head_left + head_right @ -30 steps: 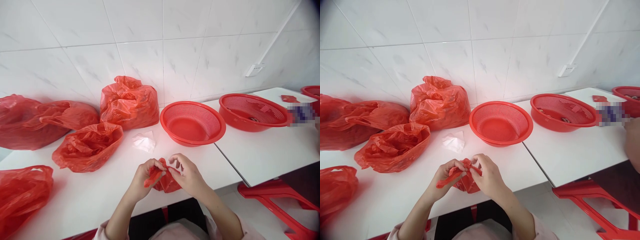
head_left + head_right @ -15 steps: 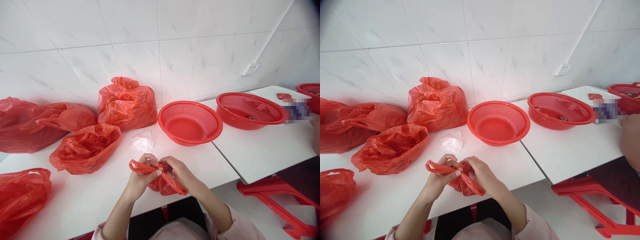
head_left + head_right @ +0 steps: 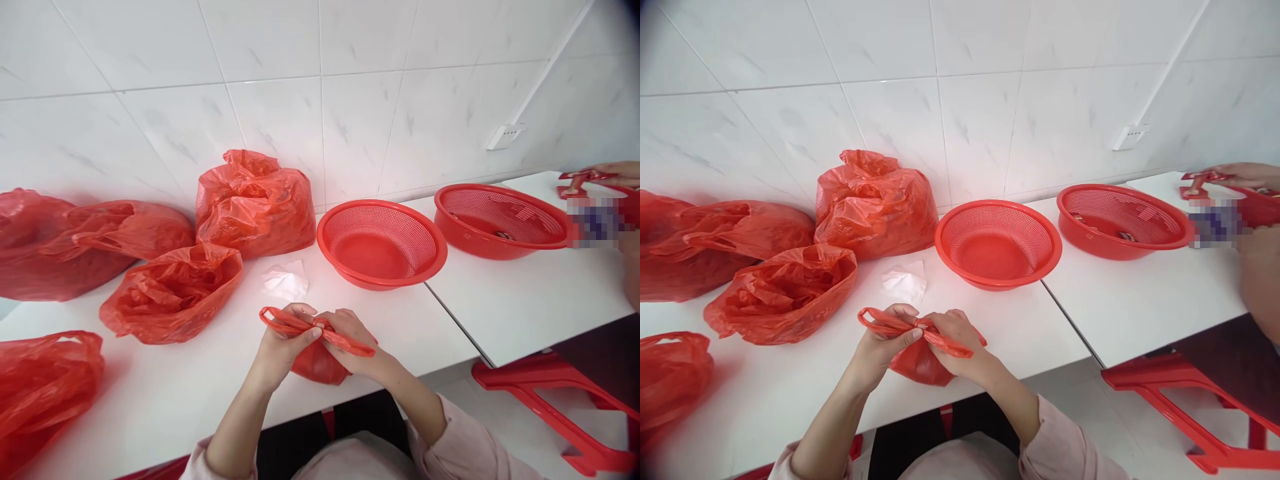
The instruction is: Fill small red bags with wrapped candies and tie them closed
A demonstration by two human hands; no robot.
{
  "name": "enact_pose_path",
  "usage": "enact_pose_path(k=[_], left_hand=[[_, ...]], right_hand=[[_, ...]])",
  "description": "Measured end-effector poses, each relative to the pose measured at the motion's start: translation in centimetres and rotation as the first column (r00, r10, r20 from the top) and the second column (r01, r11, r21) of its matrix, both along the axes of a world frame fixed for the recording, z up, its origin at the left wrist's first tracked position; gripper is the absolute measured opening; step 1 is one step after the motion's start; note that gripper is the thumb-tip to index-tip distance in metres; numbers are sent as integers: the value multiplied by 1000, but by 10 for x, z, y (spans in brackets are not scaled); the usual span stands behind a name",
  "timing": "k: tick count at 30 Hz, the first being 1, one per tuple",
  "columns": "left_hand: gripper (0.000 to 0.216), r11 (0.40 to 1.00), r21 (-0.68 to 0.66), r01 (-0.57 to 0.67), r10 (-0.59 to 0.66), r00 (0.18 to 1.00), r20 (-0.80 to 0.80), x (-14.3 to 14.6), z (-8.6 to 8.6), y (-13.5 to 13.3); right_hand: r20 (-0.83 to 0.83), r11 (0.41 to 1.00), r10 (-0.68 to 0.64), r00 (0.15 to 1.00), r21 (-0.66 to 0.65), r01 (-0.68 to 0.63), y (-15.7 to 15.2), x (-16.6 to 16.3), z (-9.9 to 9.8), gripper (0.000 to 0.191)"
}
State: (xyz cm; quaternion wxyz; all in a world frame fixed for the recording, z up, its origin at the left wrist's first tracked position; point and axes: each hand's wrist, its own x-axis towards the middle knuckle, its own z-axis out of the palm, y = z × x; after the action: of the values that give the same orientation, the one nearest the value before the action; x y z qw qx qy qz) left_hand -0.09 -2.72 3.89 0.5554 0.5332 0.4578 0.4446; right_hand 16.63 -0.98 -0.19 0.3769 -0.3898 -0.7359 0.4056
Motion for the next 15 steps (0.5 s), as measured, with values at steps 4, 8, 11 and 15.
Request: enact_pose_path(k=[4,8,11,15], left_hand=[[22,976,150,-155,183,964,-192,3,-15,1],[22,902,348,-255,356,896,-266,11,-33,3],[23,853,462,-242,396,877,-272,10,-36,3],[8,833,513,-208,401,866,-300,5,-27,2]], right_hand=[[189,981,-64,980,190,28,-6,-1,-6,23],[249,955,-150,957,288,74,-17,-7,-6,33],[84,991,-32,996,131,21,-18,-3,3,28],[-196,996,-24,980,-87,7,-9,4,16,26]])
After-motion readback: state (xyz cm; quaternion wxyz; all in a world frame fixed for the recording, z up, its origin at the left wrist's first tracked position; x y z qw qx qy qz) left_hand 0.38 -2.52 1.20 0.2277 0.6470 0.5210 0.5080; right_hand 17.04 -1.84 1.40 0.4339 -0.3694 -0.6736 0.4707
